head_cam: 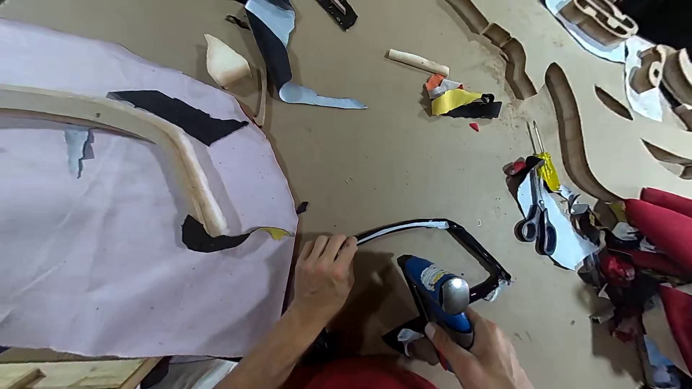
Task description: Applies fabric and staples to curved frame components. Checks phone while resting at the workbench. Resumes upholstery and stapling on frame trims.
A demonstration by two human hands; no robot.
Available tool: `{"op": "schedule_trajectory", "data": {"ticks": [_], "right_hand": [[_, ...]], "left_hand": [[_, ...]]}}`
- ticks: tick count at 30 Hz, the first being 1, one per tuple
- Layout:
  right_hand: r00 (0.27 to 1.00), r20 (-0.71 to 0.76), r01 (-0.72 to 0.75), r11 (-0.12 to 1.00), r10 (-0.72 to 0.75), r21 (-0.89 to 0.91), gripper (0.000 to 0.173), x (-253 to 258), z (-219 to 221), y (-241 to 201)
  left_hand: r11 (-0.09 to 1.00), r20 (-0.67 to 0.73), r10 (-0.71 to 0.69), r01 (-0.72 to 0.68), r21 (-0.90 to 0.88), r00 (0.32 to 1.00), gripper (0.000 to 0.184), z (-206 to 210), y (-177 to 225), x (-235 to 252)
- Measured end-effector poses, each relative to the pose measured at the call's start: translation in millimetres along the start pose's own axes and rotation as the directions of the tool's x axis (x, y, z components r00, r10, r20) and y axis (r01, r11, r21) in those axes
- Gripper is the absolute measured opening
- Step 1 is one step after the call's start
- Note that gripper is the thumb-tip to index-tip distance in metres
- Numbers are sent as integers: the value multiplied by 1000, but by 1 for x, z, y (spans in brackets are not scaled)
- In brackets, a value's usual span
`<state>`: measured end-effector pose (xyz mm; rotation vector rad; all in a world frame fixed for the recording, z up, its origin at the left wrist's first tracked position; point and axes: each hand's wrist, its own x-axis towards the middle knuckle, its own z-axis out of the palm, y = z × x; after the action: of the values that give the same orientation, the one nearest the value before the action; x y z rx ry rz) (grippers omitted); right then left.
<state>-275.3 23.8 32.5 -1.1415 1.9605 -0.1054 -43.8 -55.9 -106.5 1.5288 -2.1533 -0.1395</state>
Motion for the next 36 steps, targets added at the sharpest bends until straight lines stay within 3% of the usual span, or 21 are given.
{"op": "schedule_trajectory", "data": {"ticks": [5,12,23,36], "right_hand": [[999,18,41,998,-40,-41,42,-1,5,-5],[999,3,40,999,-40,-17,41,2,8,-23],[1000,-9,20,998,-21,-56,38,18,16,-61],[998,-57,-17,1000,16,-26,34,21,26,-73]], "left_hand": [[998,-46,-2,0,-57,999,22,3,5,2],[950,31,-145,148,-274,989,24,2,0,13],[974,35,-101,106,-200,994,19,7,-1,16],[959,186,-95,140,-248,978,10,4,-6,24]]}}
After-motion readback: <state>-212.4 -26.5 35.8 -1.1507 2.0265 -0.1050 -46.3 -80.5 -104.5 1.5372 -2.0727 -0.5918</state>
